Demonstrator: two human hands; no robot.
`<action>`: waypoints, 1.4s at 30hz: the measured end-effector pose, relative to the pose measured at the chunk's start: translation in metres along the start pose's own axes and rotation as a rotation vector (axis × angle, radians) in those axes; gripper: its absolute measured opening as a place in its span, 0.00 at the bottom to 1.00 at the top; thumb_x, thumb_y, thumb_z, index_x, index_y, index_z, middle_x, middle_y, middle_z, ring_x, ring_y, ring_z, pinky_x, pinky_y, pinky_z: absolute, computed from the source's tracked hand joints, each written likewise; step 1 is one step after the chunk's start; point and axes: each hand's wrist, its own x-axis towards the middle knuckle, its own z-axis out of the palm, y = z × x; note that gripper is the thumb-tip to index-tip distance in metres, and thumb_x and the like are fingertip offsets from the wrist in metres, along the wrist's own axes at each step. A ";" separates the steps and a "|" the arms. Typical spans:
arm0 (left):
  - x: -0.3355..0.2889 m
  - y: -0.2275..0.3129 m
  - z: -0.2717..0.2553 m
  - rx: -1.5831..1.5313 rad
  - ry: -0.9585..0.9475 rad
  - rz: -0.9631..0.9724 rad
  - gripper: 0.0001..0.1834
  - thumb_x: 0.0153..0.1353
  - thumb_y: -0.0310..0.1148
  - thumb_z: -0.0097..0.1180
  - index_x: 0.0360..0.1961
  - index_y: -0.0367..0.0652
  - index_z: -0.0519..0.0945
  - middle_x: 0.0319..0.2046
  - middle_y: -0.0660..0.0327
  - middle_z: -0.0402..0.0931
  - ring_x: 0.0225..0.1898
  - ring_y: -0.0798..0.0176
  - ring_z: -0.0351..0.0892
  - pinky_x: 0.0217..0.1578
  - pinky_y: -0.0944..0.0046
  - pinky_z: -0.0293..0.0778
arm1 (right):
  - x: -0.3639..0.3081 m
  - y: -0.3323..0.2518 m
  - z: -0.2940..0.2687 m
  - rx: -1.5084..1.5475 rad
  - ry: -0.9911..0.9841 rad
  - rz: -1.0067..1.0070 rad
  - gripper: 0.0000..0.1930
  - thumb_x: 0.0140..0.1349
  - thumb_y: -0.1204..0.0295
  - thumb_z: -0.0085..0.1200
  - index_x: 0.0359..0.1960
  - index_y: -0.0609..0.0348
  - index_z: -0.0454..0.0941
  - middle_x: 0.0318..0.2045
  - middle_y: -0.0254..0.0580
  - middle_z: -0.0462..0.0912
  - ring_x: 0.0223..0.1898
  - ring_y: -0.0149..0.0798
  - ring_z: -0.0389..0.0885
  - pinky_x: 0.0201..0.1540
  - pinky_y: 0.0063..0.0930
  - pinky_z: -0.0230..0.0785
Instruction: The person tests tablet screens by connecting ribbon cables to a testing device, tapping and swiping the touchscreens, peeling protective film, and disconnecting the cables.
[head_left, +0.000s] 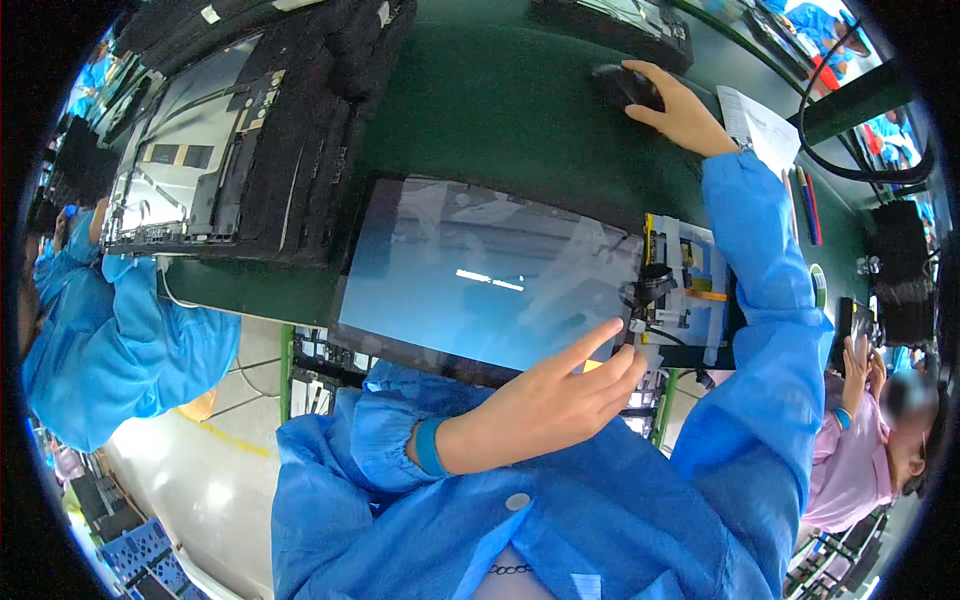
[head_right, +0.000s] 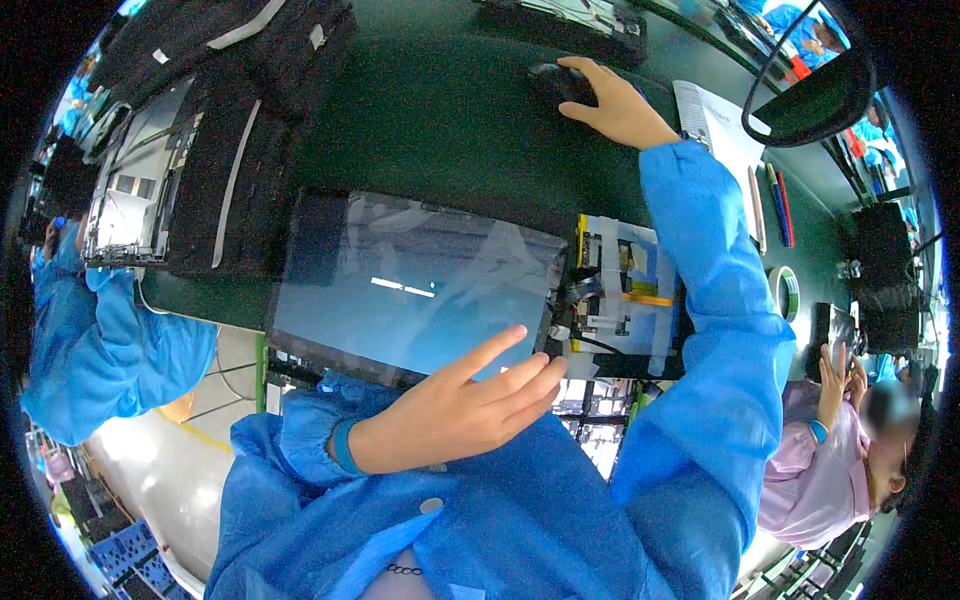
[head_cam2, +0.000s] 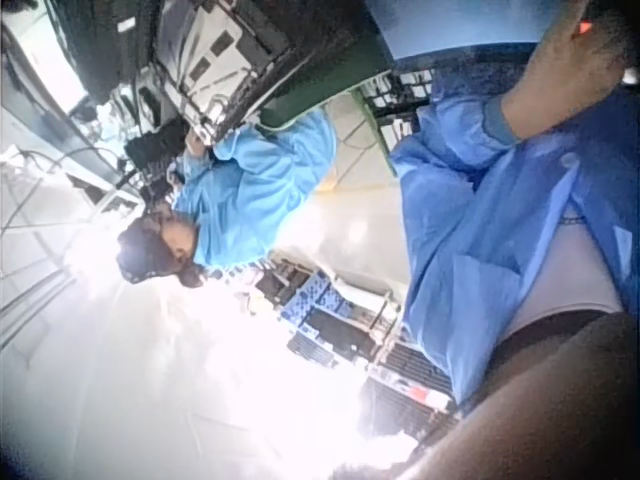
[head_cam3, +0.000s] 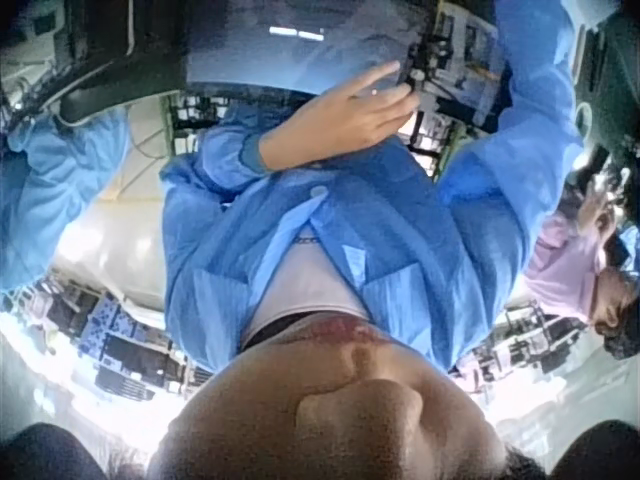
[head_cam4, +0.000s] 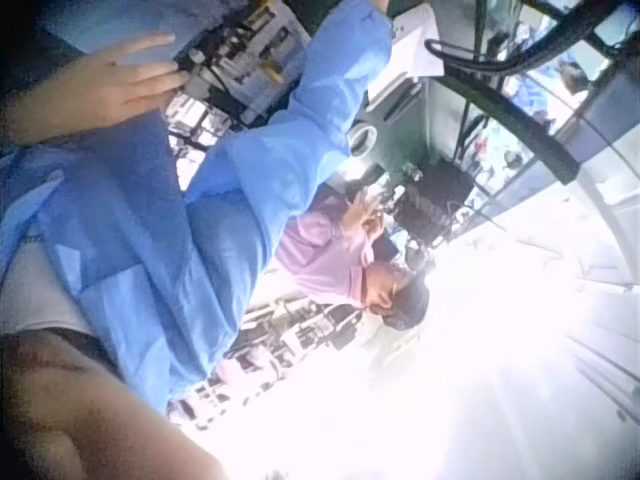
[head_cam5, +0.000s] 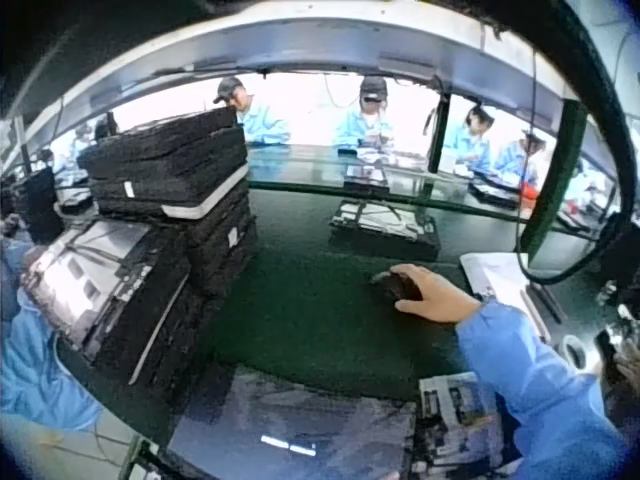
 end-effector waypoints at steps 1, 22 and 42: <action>0.000 0.000 0.000 -0.002 -0.002 -0.002 0.14 0.52 0.36 0.51 0.40 0.45 0.80 0.51 0.66 0.72 0.57 0.67 0.64 0.64 0.53 0.56 | -0.001 -0.001 -0.001 -0.012 0.003 0.109 0.29 0.61 0.63 0.54 0.63 0.45 0.58 0.60 0.54 0.66 0.58 0.56 0.67 0.62 0.39 0.57; 0.050 -0.048 0.006 -0.163 -0.136 -0.458 0.58 0.38 0.53 0.68 0.62 0.23 0.53 0.62 0.37 0.54 0.66 0.44 0.53 0.67 0.51 0.43 | -0.188 -0.141 0.016 -0.268 0.079 -0.307 0.10 0.48 0.65 0.58 0.24 0.54 0.71 0.23 0.34 0.68 0.25 0.34 0.75 0.24 0.29 0.68; 0.032 -0.054 -0.024 -0.229 -0.166 -0.482 0.52 0.51 0.53 0.61 0.64 0.26 0.51 0.63 0.37 0.53 0.66 0.41 0.51 0.66 0.50 0.44 | -0.213 -0.140 -0.022 1.357 -0.232 0.318 0.07 0.65 0.73 0.48 0.32 0.64 0.75 0.23 0.31 0.75 0.26 0.24 0.70 0.29 0.21 0.62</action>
